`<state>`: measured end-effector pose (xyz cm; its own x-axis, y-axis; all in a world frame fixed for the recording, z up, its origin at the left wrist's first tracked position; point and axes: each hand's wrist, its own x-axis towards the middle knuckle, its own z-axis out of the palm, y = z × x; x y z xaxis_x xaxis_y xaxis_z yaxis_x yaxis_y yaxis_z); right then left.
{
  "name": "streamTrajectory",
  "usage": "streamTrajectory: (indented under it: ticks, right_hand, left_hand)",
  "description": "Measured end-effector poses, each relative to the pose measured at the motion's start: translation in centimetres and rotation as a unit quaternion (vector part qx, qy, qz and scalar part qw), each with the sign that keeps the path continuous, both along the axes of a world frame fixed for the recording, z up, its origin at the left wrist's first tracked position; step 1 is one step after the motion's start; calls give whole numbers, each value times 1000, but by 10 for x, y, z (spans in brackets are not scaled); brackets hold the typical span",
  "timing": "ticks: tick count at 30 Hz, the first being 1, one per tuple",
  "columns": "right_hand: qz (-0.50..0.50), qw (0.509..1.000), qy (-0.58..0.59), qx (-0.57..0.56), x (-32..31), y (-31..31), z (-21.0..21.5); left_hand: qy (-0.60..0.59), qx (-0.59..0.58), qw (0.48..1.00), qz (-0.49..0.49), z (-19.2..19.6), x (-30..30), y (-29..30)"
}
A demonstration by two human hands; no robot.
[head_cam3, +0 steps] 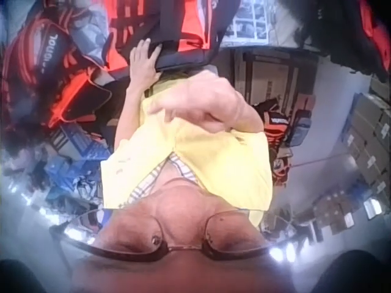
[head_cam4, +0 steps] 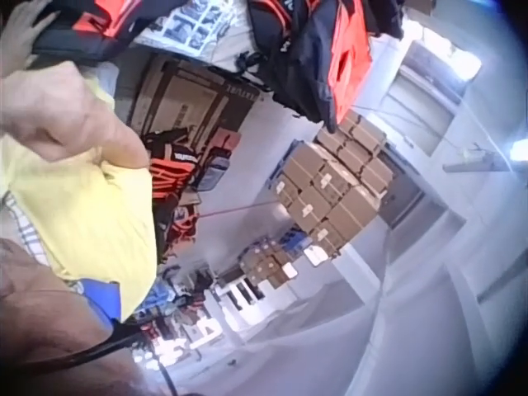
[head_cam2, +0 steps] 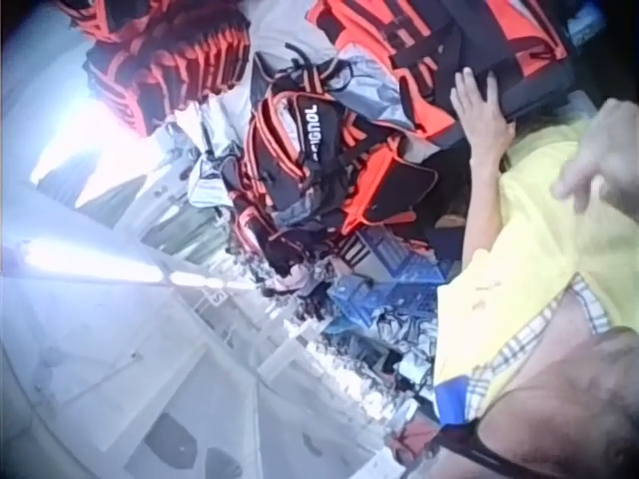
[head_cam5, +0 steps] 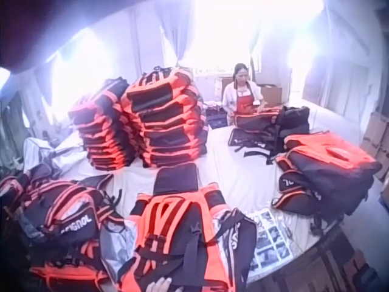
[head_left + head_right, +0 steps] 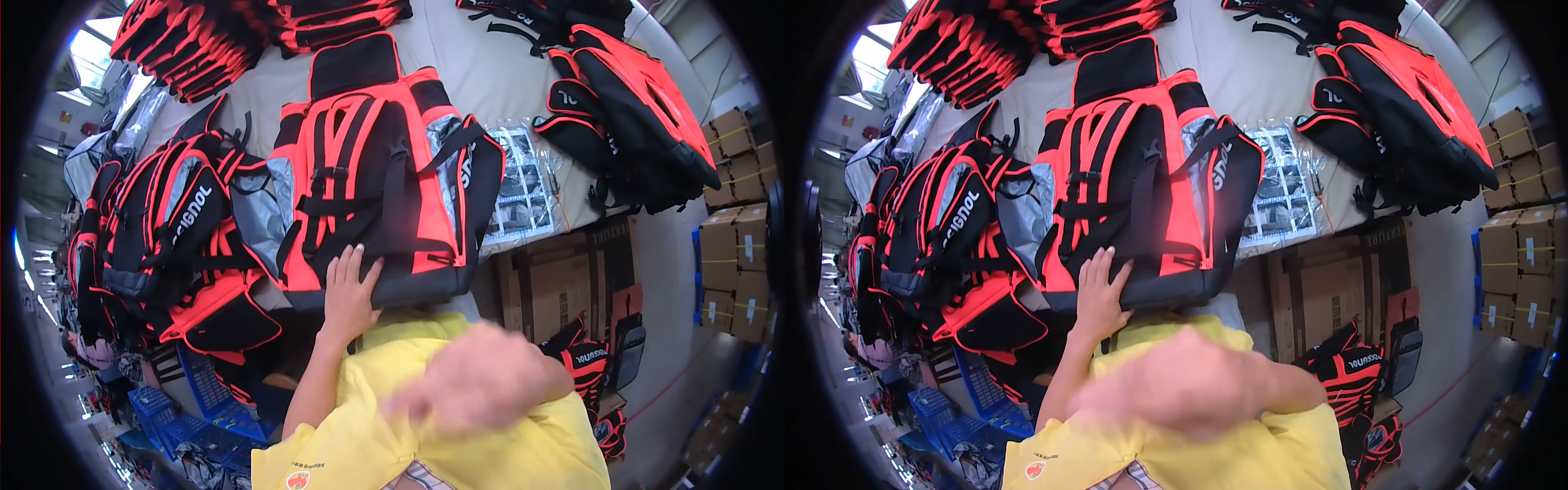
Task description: Inspecting and folding black and red backpacks for packaging in a factory setting.
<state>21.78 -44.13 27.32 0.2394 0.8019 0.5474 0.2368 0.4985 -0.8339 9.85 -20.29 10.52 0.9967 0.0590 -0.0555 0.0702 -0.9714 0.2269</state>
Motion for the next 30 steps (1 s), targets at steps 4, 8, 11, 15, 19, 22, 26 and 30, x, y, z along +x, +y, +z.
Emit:
streamTrajectory:
  ticks: [4, 8, 11, 15, 19, 22, 26, 30]
  right_hand:
    - [-424, 854, -87, -288, 56, 23, -83]
    - [-523, 726, -50, -443, 118, 35, -197]
    - [-484, 697, 159, -504, 141, 23, -212]
    - [-605, 663, 365, -248, 102, -34, -252]
    - [-595, 573, 551, -121, 55, -62, -268]
    - [-601, 514, 604, -99, 39, -65, -272]
    - [-552, 548, 623, -86, 44, -66, -271]
    - [-520, 573, 621, -121, 47, -71, -276]
  left_hand:
    - [19, 7, 1000, 4, 3, 0, -4]
    - [17, 19, 999, -20, -5, 4, -5]
    - [38, 30, 998, -29, -11, 4, 0]
    - [73, 30, 996, -48, -7, 9, 6]
    - [187, 41, 980, -50, 31, 39, 8]
    - [331, -23, 936, -121, 79, 86, 28]
    - [169, -108, 972, -124, 99, 180, 20]
    - [146, -95, 984, -30, 24, 271, -50]
